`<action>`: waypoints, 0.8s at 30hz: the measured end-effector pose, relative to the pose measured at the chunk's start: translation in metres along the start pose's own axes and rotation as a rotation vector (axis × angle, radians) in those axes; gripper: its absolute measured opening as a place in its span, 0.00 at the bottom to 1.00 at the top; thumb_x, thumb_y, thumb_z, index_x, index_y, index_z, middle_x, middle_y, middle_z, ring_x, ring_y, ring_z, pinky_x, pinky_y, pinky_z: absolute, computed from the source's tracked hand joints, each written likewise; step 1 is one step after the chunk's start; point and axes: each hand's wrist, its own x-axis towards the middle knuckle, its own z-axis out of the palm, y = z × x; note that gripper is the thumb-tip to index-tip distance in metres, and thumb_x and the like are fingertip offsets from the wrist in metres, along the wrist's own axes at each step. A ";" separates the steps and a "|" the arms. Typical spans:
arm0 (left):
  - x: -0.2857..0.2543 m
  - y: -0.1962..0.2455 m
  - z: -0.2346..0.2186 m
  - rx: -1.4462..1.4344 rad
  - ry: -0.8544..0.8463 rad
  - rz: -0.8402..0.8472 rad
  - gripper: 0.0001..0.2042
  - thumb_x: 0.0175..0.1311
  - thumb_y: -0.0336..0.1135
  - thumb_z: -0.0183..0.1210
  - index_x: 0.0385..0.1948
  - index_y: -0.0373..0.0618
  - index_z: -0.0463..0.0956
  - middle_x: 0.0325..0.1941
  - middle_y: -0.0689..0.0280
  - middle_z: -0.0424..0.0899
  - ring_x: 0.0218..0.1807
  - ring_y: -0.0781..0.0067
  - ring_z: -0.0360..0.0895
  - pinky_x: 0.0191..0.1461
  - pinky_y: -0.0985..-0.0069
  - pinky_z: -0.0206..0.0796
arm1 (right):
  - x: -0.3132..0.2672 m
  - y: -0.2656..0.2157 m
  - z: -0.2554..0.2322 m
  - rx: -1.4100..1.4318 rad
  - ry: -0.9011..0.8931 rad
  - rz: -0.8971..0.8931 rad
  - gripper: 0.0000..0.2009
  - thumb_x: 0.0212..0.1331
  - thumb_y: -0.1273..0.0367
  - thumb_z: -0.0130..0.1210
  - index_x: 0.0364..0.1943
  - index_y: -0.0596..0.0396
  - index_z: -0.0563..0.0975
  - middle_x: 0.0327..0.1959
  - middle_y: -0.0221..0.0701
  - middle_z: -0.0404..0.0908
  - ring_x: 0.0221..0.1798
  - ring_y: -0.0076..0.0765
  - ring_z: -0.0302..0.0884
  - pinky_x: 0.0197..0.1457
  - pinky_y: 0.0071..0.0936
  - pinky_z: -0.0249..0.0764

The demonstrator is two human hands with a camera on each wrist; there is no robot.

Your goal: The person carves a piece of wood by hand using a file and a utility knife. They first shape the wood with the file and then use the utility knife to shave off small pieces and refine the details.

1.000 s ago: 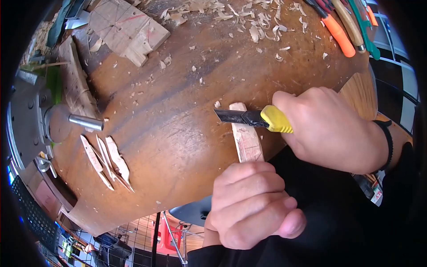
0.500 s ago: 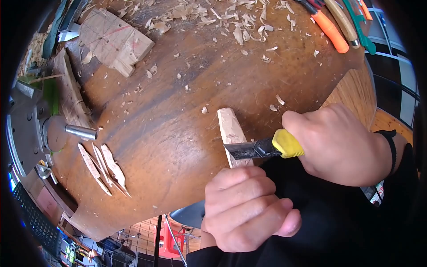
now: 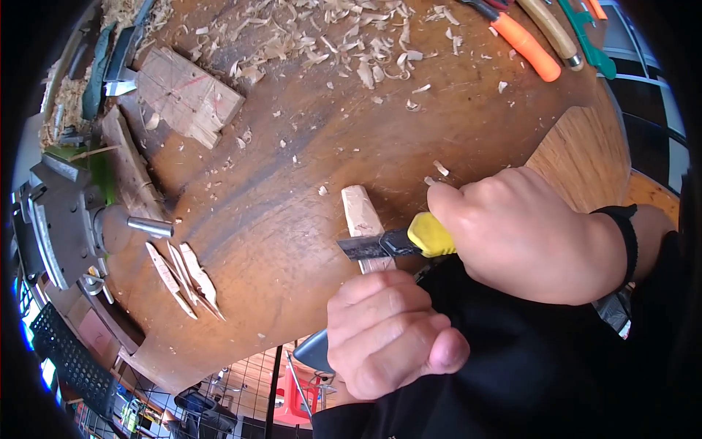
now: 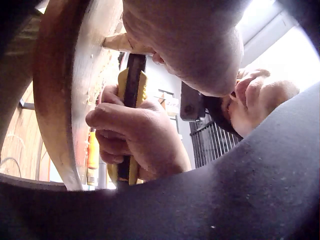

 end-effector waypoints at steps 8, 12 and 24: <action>0.001 -0.003 -0.006 -0.010 -0.084 -0.048 0.13 0.70 0.33 0.59 0.26 0.41 0.67 0.12 0.68 0.70 0.13 0.73 0.67 0.18 0.76 0.62 | -0.014 0.002 -0.005 0.009 -0.083 0.073 0.10 0.45 0.80 0.61 0.30 0.60 0.72 0.23 0.45 0.82 0.28 0.59 0.83 0.32 0.49 0.78; -0.006 -0.014 -0.011 -0.188 -0.046 0.079 0.09 0.64 0.26 0.66 0.32 0.35 0.72 0.15 0.68 0.74 0.16 0.72 0.71 0.20 0.75 0.65 | -0.009 0.001 -0.011 0.023 -0.158 0.093 0.10 0.45 0.80 0.61 0.30 0.60 0.72 0.23 0.45 0.81 0.28 0.58 0.84 0.32 0.50 0.78; -0.002 -0.007 -0.005 -0.034 0.008 0.040 0.17 0.78 0.41 0.53 0.29 0.42 0.64 0.11 0.70 0.66 0.10 0.76 0.63 0.16 0.77 0.62 | 0.005 -0.001 0.004 0.006 0.006 0.006 0.09 0.46 0.80 0.60 0.32 0.61 0.73 0.22 0.46 0.81 0.28 0.59 0.84 0.31 0.50 0.78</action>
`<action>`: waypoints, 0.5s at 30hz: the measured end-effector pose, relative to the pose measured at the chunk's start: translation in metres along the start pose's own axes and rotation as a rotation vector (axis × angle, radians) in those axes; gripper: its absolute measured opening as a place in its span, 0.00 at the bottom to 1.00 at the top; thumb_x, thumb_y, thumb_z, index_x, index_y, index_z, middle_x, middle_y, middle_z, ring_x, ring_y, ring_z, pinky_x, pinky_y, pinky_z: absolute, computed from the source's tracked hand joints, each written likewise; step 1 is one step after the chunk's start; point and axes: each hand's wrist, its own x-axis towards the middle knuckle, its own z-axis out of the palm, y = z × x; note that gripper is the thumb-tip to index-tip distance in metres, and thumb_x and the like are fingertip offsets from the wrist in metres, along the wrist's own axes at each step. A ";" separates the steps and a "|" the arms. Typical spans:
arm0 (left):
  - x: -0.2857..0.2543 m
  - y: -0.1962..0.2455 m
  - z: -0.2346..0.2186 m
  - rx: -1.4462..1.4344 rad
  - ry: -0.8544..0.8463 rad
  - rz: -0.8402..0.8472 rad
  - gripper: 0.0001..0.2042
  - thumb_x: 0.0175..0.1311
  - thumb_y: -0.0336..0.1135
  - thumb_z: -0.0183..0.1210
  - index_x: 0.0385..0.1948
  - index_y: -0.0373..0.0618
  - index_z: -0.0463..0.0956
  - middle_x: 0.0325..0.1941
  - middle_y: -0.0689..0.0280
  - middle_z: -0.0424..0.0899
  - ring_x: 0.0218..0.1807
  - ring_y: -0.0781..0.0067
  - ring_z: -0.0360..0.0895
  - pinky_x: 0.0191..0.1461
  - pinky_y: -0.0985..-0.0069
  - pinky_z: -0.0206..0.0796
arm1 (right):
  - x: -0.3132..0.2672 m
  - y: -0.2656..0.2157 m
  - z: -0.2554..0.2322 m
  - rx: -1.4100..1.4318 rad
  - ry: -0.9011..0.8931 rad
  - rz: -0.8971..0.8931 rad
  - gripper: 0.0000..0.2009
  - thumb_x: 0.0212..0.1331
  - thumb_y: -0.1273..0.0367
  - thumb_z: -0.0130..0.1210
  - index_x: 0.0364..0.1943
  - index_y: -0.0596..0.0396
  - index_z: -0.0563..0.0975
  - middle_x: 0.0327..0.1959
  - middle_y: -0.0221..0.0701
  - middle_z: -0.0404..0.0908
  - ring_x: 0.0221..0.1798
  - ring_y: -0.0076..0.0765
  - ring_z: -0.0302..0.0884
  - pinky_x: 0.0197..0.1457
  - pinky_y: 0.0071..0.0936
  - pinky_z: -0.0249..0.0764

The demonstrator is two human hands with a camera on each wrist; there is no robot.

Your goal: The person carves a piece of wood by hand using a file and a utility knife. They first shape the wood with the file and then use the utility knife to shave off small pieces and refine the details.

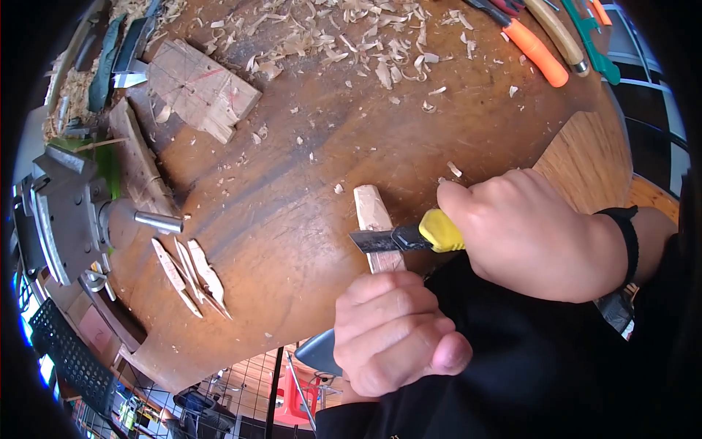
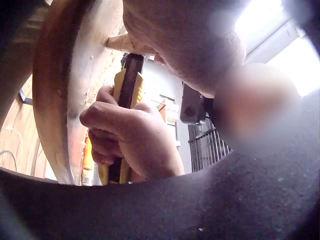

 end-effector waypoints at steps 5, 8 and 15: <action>0.002 0.006 -0.005 0.080 -0.074 -0.123 0.16 0.79 0.43 0.52 0.30 0.44 0.63 0.11 0.69 0.64 0.10 0.74 0.65 0.16 0.76 0.62 | -0.012 0.000 -0.004 -0.013 -0.023 0.020 0.09 0.46 0.80 0.60 0.32 0.62 0.72 0.21 0.47 0.81 0.28 0.59 0.84 0.31 0.49 0.78; 0.001 0.002 -0.001 0.043 -0.039 -0.072 0.16 0.79 0.42 0.52 0.29 0.44 0.63 0.11 0.70 0.64 0.10 0.75 0.64 0.16 0.76 0.61 | -0.019 0.002 -0.009 0.020 -0.076 0.056 0.09 0.46 0.80 0.60 0.31 0.62 0.72 0.21 0.47 0.81 0.27 0.59 0.83 0.31 0.49 0.78; 0.000 -0.007 0.001 -0.081 0.061 0.046 0.16 0.77 0.39 0.53 0.28 0.43 0.64 0.12 0.73 0.63 0.09 0.78 0.60 0.14 0.78 0.59 | -0.007 -0.001 -0.015 0.009 -0.168 0.093 0.09 0.46 0.80 0.60 0.31 0.62 0.72 0.21 0.47 0.81 0.27 0.59 0.83 0.31 0.49 0.78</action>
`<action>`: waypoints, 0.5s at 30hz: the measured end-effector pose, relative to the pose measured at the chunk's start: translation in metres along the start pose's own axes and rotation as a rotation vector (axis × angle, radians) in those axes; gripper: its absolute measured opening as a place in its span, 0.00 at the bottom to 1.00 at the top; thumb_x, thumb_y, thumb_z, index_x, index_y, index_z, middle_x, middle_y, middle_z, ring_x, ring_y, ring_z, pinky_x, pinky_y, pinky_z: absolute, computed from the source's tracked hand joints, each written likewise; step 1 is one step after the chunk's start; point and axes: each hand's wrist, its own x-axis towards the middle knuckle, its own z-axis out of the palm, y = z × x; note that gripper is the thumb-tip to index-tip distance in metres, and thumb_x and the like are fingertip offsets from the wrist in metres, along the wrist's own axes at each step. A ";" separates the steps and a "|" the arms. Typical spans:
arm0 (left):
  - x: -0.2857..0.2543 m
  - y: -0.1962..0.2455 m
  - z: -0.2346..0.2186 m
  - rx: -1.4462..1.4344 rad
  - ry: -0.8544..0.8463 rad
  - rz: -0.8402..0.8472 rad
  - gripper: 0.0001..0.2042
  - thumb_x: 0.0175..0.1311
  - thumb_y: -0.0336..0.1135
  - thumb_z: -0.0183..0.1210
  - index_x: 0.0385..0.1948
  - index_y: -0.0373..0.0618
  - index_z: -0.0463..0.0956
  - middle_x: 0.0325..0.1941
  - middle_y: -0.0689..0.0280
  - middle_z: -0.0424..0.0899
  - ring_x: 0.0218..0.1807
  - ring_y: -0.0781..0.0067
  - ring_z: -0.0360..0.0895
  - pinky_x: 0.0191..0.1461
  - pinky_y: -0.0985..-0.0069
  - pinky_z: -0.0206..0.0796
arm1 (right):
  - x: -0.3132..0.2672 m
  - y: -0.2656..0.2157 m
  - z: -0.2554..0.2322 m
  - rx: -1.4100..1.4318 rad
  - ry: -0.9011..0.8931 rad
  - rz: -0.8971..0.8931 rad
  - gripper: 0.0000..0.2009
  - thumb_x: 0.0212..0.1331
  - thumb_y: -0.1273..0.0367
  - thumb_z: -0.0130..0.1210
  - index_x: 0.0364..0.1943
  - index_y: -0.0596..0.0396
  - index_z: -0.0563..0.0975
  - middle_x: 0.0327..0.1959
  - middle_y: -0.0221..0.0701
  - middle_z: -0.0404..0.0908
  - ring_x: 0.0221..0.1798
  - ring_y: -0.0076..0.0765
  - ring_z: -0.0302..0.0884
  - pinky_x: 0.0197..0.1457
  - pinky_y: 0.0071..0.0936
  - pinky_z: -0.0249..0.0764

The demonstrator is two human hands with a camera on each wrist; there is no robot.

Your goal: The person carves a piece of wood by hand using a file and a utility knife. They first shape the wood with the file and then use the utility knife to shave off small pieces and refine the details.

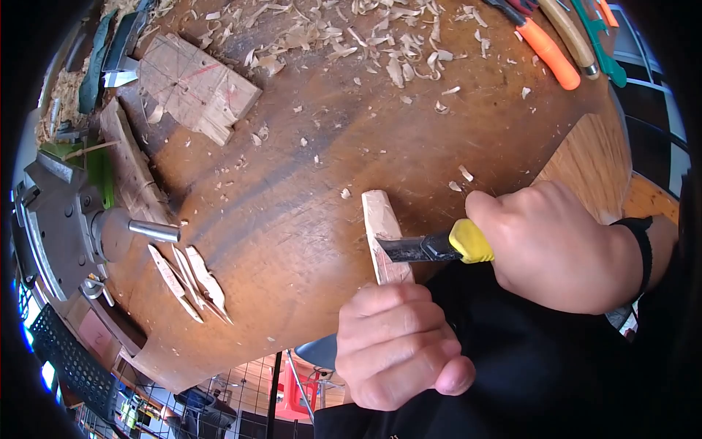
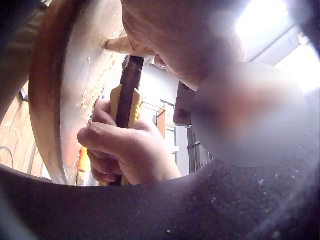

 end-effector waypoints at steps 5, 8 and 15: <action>0.002 0.005 -0.004 0.015 -0.063 -0.061 0.16 0.78 0.39 0.53 0.27 0.43 0.64 0.11 0.73 0.64 0.09 0.78 0.61 0.14 0.78 0.59 | 0.009 -0.001 0.006 0.037 0.075 -0.075 0.09 0.45 0.81 0.59 0.31 0.62 0.73 0.21 0.46 0.81 0.27 0.58 0.83 0.31 0.49 0.78; 0.001 0.010 -0.004 0.080 -0.086 -0.115 0.17 0.79 0.41 0.52 0.26 0.44 0.63 0.11 0.71 0.64 0.10 0.77 0.63 0.16 0.77 0.61 | 0.009 0.000 0.013 -0.016 0.164 -0.106 0.09 0.44 0.80 0.59 0.32 0.63 0.73 0.21 0.46 0.81 0.26 0.58 0.83 0.30 0.49 0.78; 0.002 0.013 -0.009 0.165 -0.176 -0.166 0.18 0.80 0.43 0.51 0.27 0.46 0.62 0.11 0.68 0.66 0.11 0.74 0.65 0.18 0.76 0.63 | -0.005 0.004 0.015 0.019 0.168 -0.091 0.09 0.46 0.79 0.60 0.33 0.63 0.74 0.20 0.46 0.81 0.26 0.58 0.83 0.31 0.49 0.78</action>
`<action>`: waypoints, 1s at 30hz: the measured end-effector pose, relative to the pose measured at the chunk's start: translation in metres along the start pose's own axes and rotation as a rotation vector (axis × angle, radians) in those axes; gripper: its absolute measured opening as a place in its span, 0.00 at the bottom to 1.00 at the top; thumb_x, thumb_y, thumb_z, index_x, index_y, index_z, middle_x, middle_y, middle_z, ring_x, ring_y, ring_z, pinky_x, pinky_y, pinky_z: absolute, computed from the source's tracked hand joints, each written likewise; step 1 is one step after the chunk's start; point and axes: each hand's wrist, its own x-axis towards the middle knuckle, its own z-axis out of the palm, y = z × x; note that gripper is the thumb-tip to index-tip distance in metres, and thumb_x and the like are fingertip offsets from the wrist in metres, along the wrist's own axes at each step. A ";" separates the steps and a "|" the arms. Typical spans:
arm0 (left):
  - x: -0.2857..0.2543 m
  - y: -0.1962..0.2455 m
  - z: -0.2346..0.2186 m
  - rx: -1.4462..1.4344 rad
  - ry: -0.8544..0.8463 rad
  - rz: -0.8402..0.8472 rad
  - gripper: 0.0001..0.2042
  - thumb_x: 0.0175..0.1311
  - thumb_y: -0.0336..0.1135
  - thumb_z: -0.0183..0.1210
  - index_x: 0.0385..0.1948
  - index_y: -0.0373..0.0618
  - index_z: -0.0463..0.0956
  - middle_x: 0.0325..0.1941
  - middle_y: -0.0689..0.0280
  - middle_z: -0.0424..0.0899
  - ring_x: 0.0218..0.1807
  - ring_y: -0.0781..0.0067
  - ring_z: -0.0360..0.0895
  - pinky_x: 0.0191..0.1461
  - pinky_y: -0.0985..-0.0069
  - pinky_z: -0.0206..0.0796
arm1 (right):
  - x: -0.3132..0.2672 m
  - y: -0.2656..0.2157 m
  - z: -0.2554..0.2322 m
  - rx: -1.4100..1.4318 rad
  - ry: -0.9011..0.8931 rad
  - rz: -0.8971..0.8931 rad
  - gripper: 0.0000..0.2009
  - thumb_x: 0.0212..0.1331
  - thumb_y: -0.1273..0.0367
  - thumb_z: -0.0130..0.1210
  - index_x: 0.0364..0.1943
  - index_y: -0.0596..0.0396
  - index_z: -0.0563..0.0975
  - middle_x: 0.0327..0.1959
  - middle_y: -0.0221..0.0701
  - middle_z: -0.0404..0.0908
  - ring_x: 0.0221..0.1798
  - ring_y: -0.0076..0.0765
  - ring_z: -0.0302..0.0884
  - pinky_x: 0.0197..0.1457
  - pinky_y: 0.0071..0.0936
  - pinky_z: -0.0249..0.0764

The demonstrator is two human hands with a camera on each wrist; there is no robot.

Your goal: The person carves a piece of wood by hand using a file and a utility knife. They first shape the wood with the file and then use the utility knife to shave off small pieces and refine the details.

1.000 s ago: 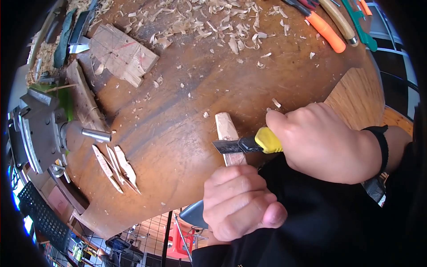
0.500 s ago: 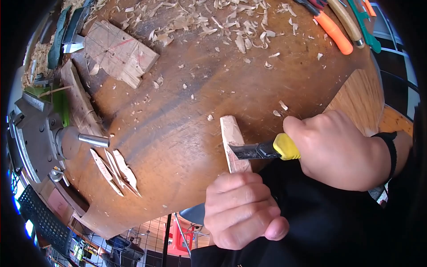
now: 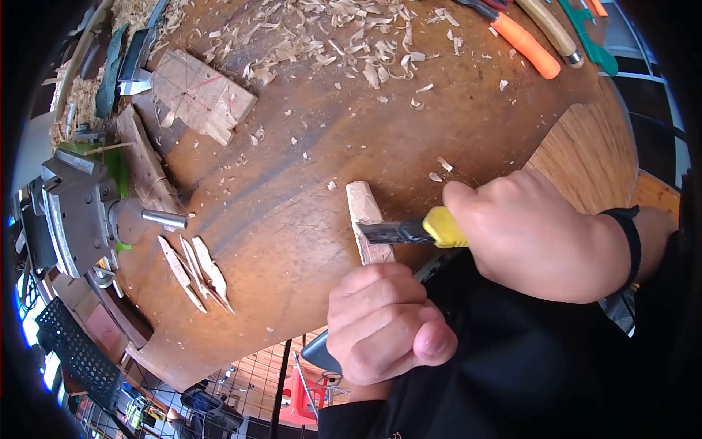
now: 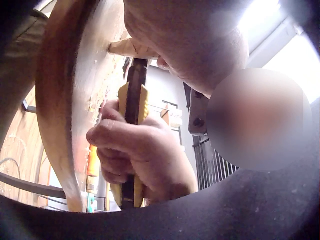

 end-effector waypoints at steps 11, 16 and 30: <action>0.002 -0.006 0.007 -0.105 0.101 0.112 0.15 0.78 0.39 0.52 0.28 0.43 0.63 0.10 0.72 0.60 0.09 0.77 0.61 0.15 0.78 0.61 | 0.011 -0.008 0.000 -0.028 -0.021 0.055 0.09 0.45 0.79 0.60 0.31 0.62 0.73 0.20 0.46 0.81 0.25 0.57 0.83 0.30 0.48 0.78; 0.002 0.001 0.001 -0.019 0.015 -0.028 0.20 0.79 0.42 0.52 0.23 0.44 0.63 0.10 0.66 0.66 0.11 0.73 0.64 0.18 0.77 0.61 | 0.014 -0.006 0.004 -0.095 0.067 -0.037 0.07 0.52 0.76 0.60 0.34 0.68 0.79 0.23 0.47 0.84 0.30 0.49 0.89 0.31 0.37 0.84; 0.000 -0.008 0.006 -0.096 0.106 0.101 0.16 0.78 0.40 0.53 0.29 0.42 0.63 0.10 0.71 0.63 0.09 0.77 0.62 0.14 0.77 0.59 | 0.007 -0.010 -0.001 -0.071 -0.042 0.076 0.09 0.46 0.79 0.59 0.32 0.62 0.73 0.20 0.47 0.81 0.25 0.57 0.84 0.31 0.49 0.78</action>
